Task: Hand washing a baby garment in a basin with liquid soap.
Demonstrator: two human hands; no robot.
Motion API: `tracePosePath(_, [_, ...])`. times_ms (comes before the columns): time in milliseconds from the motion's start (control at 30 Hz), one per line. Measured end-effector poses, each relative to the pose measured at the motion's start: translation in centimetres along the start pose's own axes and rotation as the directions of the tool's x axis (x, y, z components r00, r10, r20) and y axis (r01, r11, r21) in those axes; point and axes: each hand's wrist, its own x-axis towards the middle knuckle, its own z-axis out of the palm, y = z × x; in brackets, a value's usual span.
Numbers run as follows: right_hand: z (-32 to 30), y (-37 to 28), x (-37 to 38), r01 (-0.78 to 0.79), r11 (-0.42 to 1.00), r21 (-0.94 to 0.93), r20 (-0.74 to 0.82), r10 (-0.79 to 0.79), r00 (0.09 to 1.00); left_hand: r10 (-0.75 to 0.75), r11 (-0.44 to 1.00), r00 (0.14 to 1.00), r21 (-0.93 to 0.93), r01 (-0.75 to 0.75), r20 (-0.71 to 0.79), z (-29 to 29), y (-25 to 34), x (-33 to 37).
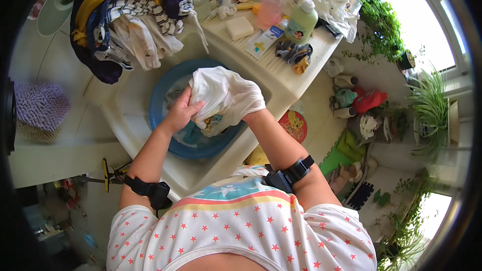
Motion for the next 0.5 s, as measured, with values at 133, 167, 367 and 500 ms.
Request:
tracePosePath(133, [1.3,-0.9,-0.9,-0.126,0.988,0.09,0.03,0.124,0.992,-0.003,0.999,0.999,0.049,0.001,0.054,0.5,-0.1,0.4])
tracePosePath(167, [1.8,-1.2,-1.0,-0.189,0.971,0.146,0.038,0.185,0.982,-0.021,0.998,0.998,0.065,0.018,0.057,0.5,-0.1,0.4])
tracePosePath(367, [2.0,-3.5,-1.1,-0.186,0.964,0.191,0.068,0.176,0.982,-0.027,0.995,1.0,0.1,0.027,-0.001,0.8,0.0,0.8])
tracePosePath(500, [2.3,-5.3,-0.7,-0.258,0.941,0.217,0.194,0.218,0.957,-0.002,1.0,0.997,0.012,0.003,-0.079,1.4,0.1,1.2])
